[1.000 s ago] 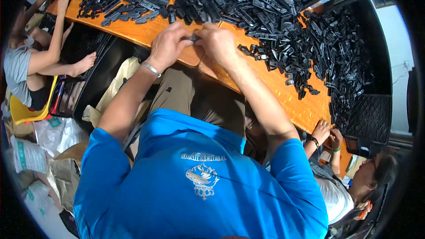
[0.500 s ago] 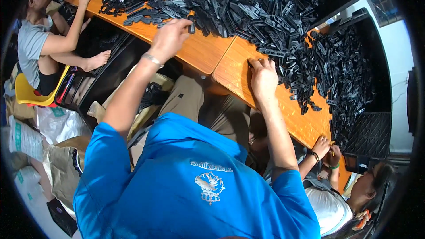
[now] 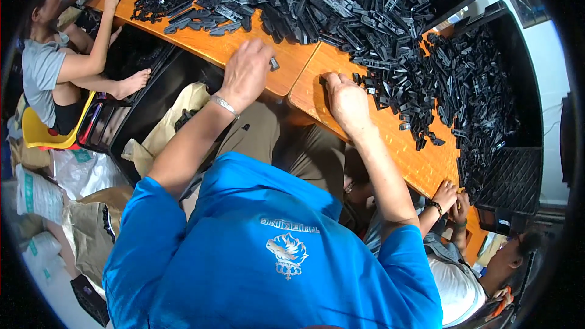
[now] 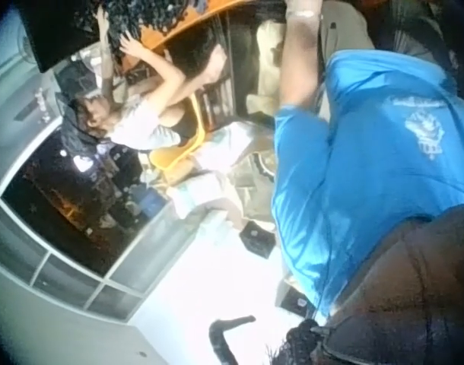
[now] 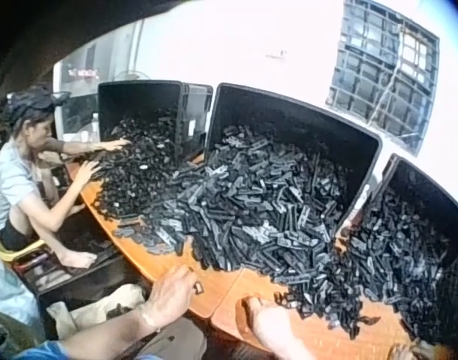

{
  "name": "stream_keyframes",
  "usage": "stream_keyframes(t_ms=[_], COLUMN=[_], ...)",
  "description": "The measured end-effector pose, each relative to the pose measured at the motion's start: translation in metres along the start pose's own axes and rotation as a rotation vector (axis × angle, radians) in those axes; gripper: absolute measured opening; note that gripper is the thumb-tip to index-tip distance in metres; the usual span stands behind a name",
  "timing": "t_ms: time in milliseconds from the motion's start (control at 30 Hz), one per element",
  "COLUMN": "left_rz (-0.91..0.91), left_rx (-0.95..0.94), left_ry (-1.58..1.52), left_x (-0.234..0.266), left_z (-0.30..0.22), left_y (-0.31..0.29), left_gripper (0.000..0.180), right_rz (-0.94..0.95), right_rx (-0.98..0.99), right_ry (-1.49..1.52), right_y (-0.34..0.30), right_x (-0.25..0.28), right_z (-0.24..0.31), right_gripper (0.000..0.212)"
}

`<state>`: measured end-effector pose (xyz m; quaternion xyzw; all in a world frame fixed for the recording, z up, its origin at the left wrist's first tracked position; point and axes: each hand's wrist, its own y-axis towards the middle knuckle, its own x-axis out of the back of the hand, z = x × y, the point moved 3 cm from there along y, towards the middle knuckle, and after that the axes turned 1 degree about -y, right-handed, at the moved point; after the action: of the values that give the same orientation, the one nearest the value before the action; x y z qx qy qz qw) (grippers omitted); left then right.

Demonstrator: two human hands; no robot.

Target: The person sorts and assembles small black plastic components by hand on a wooden work table.

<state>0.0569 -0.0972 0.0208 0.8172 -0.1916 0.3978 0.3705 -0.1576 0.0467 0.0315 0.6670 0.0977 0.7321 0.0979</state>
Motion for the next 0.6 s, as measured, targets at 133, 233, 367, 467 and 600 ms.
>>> stream_keyframes(t_ms=[133, 233, 367, 467, 600], left_rz=[-0.023, 0.051, -0.092, -0.132, -0.057], left_rx=[-0.067, -0.044, -0.088, -0.032, 0.039], left_ry=[-0.047, -0.119, -0.214, -0.218, -0.213], left_x=[0.01, 0.004, 0.01, 0.011, 0.006], left_z=[0.0, 0.011, 0.019, 0.031, 0.042], left_y=[0.005, -0.001, -0.012, -0.016, -0.021], left_gripper=[0.029, 0.032, 0.039, 0.034, 0.025], right_rz=[0.045, 0.085, 0.077, -0.106, -0.124], right_rx=[0.04, 0.003, -0.203, -0.044, -0.074], right_ry=[-0.11, -0.069, 0.208, 0.426, 0.472], right_y=[0.006, 0.016, 0.041, 0.052, 0.058], right_x=[0.001, 0.001, 0.004, -0.01, -0.028], right_z=[0.001, 0.007, 0.045, 0.06, 0.061], right_gripper=[0.01, 0.014, 0.025, 0.025, 0.025])
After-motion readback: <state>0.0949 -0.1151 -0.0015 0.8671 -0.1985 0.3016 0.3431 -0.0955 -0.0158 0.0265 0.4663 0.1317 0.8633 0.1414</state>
